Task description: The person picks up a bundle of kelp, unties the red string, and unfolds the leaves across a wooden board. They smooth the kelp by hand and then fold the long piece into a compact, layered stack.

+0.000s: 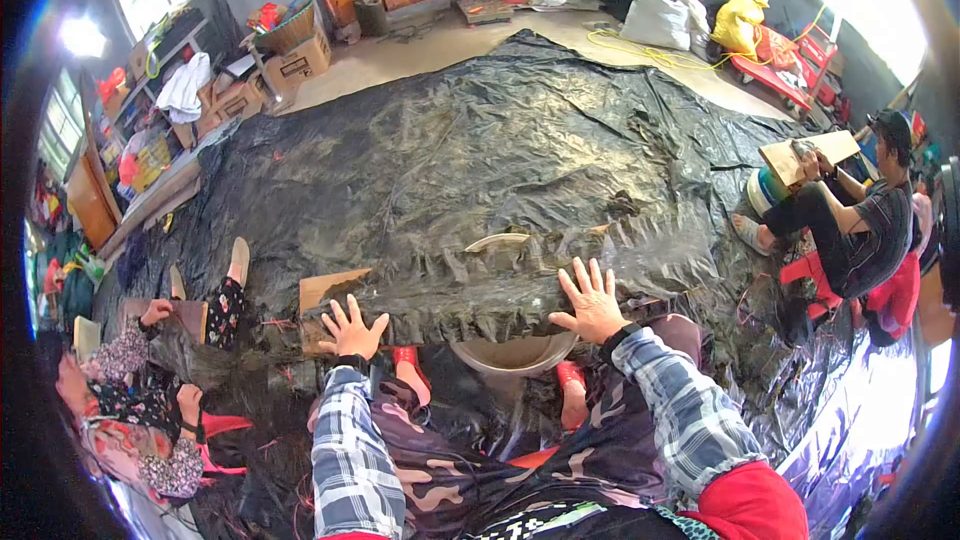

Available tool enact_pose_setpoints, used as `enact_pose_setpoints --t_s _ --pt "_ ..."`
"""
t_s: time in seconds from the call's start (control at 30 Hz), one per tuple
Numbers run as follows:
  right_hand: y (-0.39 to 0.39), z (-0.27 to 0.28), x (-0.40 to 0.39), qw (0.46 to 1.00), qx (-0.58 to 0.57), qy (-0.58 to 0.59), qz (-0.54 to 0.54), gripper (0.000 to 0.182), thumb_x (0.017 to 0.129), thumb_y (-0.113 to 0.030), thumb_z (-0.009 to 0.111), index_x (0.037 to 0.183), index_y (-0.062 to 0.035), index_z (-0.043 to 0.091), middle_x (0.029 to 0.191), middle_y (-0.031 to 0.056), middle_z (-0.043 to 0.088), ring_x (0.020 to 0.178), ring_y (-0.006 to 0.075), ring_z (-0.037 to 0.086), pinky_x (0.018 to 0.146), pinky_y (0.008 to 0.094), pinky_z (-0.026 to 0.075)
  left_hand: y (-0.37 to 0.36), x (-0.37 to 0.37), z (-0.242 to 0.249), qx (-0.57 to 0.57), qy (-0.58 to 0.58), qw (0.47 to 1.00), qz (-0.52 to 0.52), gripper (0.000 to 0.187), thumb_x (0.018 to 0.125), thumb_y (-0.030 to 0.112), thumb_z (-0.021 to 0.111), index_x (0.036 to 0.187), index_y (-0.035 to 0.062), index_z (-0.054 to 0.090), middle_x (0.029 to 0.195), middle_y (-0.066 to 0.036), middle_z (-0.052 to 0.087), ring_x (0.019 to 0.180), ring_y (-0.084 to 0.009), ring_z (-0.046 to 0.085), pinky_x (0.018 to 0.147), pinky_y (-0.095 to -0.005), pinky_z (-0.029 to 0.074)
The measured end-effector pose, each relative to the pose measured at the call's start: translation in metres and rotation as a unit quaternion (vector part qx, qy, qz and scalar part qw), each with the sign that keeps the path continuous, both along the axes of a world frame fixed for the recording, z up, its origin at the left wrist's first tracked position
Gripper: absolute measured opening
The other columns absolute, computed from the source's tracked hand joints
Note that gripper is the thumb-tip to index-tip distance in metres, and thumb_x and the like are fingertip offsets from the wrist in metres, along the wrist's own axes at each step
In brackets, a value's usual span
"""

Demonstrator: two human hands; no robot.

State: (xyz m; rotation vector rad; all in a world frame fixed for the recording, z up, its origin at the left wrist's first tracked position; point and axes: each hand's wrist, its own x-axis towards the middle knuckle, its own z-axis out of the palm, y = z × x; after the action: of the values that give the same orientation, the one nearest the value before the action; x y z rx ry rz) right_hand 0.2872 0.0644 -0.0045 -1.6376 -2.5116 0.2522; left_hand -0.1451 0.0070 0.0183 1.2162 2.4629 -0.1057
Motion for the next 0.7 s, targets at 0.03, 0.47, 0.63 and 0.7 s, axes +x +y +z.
enact_pose_setpoints --t_s 0.03,0.47,0.63,0.7 --pt "0.0 0.0 0.001 1.0 -0.002 0.007 -0.005 0.086 0.08 -0.063 0.055 0.146 -0.0128 0.03 0.153 0.021 0.018 0.14 0.0461 0.011 0.11 0.0628 0.009 0.001 0.001 0.001 -0.004 0.001 1.0 0.001 0.095 0.082 0.071 0.048 0.152 0.0255 0.004 0.158 -0.011 -0.006 0.144 -0.0391 -0.005 0.104 -0.0729 0.008" --pt "0.021 0.005 0.056 0.98 -0.038 -0.039 -0.193 0.074 0.087 -0.057 0.05 0.144 -0.0118 0.034 0.152 0.0185 0.024 0.14 0.0413 0.017 0.108 0.0616 0.015 0.005 0.003 0.005 -0.004 -0.015 0.999 0.033 0.094 0.081 0.073 0.046 0.152 0.0245 0.007 0.158 -0.012 -0.004 0.144 -0.0404 -0.003 0.103 -0.0737 0.009" --pt "0.04 0.005 0.048 0.99 -0.043 -0.043 -0.125 0.075 0.088 -0.056 0.05 0.145 -0.0124 0.031 0.152 0.0145 0.025 0.141 0.0367 0.017 0.108 0.0621 0.016 0.001 0.004 -0.001 0.003 0.023 0.999 0.032 0.092 0.083 0.071 0.045 0.152 0.0217 0.01 0.158 -0.014 0.002 0.142 -0.0437 0.003 0.102 -0.0746 0.01" --pt "0.041 -0.002 0.048 0.977 -0.037 -0.049 -0.205 0.075 0.088 -0.056 0.05 0.145 -0.0118 0.03 0.152 0.0145 0.024 0.142 0.0363 0.016 0.109 0.0617 0.016 0.001 0.003 -0.002 0.007 0.028 0.999 0.032 0.091 0.083 0.07 0.045 0.152 0.0212 0.012 0.157 -0.016 0.004 0.142 -0.0446 0.005 0.101 -0.0751 0.011"
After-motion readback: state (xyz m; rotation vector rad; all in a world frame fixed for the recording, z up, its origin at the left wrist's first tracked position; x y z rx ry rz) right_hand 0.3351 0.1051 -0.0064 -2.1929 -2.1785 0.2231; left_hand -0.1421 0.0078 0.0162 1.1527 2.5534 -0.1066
